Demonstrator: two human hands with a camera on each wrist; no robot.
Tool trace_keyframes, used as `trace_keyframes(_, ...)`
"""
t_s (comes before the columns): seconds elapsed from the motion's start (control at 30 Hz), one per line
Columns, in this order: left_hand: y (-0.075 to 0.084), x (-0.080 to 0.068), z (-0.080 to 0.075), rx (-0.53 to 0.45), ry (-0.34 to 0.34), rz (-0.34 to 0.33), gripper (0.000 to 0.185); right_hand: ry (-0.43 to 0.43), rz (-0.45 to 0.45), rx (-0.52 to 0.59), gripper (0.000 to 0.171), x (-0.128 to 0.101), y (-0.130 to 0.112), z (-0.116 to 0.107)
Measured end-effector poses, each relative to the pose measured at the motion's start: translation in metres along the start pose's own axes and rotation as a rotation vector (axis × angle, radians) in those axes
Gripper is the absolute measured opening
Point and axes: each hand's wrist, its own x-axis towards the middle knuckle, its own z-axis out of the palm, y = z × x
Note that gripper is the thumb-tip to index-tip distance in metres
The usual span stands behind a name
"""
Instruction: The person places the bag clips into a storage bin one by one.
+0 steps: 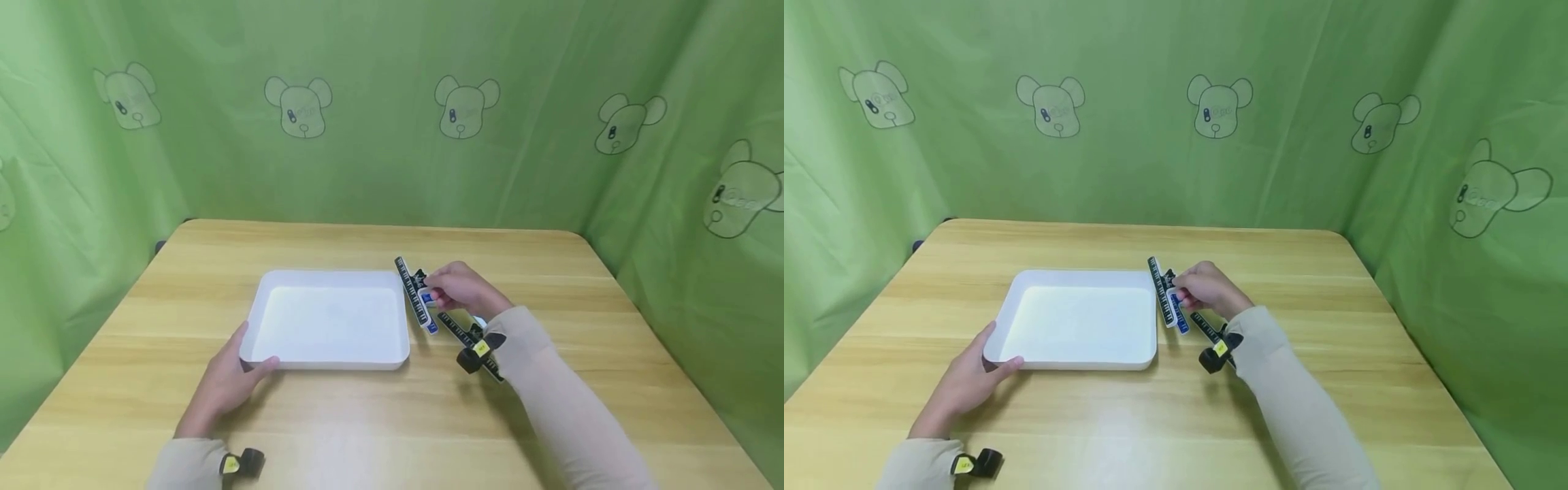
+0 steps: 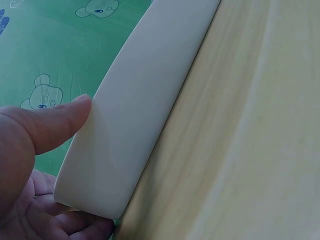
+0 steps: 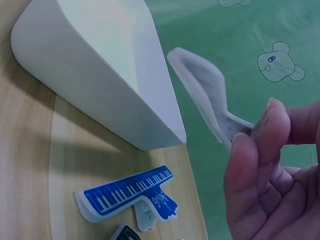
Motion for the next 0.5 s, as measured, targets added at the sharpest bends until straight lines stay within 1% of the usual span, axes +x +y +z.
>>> trace_keyframes(0.23,0.0012,0.0008,-0.0017,0.015,0.004,0.012,0.099,-0.027,-0.008,0.021,0.017,0.0021,-0.0014,0.0046)
trace_keyframes(0.37,-0.0001,0.0015,-0.0013,0.008,0.007,0.015,0.098,-0.028,-0.004,0.025,0.017,0.0035,-0.0015,0.0073)
trace_keyframes(0.5,-0.0018,0.0019,-0.0002,0.007,0.008,0.008,0.099,-0.026,0.003,0.026,0.021,0.0051,-0.0009,0.0100)
